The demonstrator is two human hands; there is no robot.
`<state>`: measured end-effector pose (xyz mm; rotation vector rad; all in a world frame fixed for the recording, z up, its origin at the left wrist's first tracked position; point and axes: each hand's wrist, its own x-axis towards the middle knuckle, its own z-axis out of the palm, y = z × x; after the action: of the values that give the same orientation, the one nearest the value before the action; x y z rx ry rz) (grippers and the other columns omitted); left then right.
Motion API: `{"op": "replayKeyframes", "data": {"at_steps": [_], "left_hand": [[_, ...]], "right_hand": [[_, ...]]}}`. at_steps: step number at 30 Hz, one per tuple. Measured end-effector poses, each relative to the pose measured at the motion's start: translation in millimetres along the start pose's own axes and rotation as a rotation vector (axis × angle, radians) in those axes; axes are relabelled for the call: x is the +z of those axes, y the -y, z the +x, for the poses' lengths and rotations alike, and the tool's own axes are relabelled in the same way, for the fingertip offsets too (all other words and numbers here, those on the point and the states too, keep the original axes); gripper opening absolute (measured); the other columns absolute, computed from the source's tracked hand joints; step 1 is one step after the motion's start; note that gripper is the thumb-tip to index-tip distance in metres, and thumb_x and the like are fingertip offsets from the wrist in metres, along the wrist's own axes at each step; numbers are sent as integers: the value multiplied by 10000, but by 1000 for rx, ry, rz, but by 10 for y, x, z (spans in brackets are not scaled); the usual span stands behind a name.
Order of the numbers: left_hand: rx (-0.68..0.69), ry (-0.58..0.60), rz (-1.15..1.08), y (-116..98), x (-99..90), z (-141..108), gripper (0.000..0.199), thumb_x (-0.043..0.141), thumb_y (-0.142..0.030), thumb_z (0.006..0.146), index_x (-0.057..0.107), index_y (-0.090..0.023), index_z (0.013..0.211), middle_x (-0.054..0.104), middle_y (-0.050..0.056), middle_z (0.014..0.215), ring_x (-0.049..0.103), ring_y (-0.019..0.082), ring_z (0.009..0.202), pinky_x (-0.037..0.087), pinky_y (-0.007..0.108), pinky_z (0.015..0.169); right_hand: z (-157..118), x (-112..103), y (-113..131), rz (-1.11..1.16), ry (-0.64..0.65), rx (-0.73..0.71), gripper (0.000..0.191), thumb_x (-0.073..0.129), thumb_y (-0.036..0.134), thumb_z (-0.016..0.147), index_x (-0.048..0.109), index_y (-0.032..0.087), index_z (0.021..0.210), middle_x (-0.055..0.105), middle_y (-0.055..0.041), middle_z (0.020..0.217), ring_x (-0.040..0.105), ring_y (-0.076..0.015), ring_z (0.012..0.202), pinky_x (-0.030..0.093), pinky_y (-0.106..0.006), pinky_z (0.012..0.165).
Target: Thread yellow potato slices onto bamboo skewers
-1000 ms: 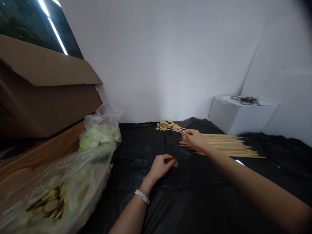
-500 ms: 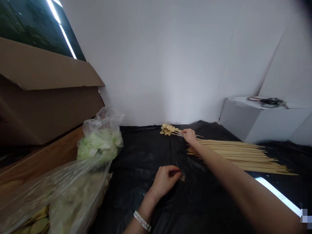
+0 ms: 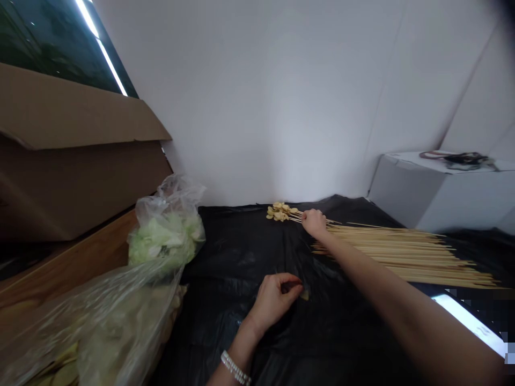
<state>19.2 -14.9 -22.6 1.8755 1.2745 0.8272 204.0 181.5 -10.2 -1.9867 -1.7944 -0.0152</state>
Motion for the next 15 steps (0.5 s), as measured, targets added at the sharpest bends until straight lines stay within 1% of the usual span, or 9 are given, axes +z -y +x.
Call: {"op": "replayKeyframes", "data": {"at_steps": [2, 4, 6, 9, 12, 15], "left_hand": [[2, -3, 1, 2, 2, 5, 248, 571, -360, 786, 728, -218, 916, 711, -1, 787, 601, 144, 664, 411, 232, 586], [6, -3, -1, 3, 2, 12, 247, 571, -355, 787, 727, -215, 916, 712, 1, 785, 605, 146, 668, 416, 232, 591], [8, 2, -10, 1, 1, 21, 251, 570, -360, 786, 727, -206, 907, 713, 7, 784, 611, 151, 671, 424, 233, 596], [19, 10, -14, -5, -4, 38, 270, 573, -377, 784, 725, -190, 904, 717, 20, 797, 624, 163, 692, 437, 238, 611], [40, 13, -3, -11, -14, 51, 285, 571, -396, 785, 724, -188, 906, 719, 24, 815, 633, 172, 713, 447, 245, 631], [57, 22, -3, -12, -22, 57, 296, 568, -411, 786, 723, -191, 909, 721, 27, 838, 638, 179, 733, 452, 249, 645]], "right_hand": [[24, -97, -70, 1, 6, -19, 278, 457, 177, 823, 720, 185, 910, 675, -135, 995, 572, -236, 982, 423, -330, 831], [60, -241, -207, 5, 16, -41, 273, 469, 184, 811, 722, 202, 914, 686, -109, 983, 584, -211, 959, 425, -297, 826], [91, -426, -414, 11, 27, -54, 263, 487, 186, 792, 723, 217, 904, 700, -77, 962, 596, -187, 933, 424, -267, 824], [82, -736, -818, 11, 33, -35, 250, 524, 189, 752, 724, 219, 899, 711, -48, 947, 615, -173, 894, 430, -237, 804], [-23, -1009, -1211, 9, 39, 8, 243, 539, 200, 735, 729, 199, 886, 718, -50, 915, 633, -181, 847, 445, -237, 758], [-215, -1180, -1448, 25, 77, 5, 225, 553, 196, 722, 735, 193, 854, 724, -37, 885, 641, -171, 830, 446, -222, 723]]}}
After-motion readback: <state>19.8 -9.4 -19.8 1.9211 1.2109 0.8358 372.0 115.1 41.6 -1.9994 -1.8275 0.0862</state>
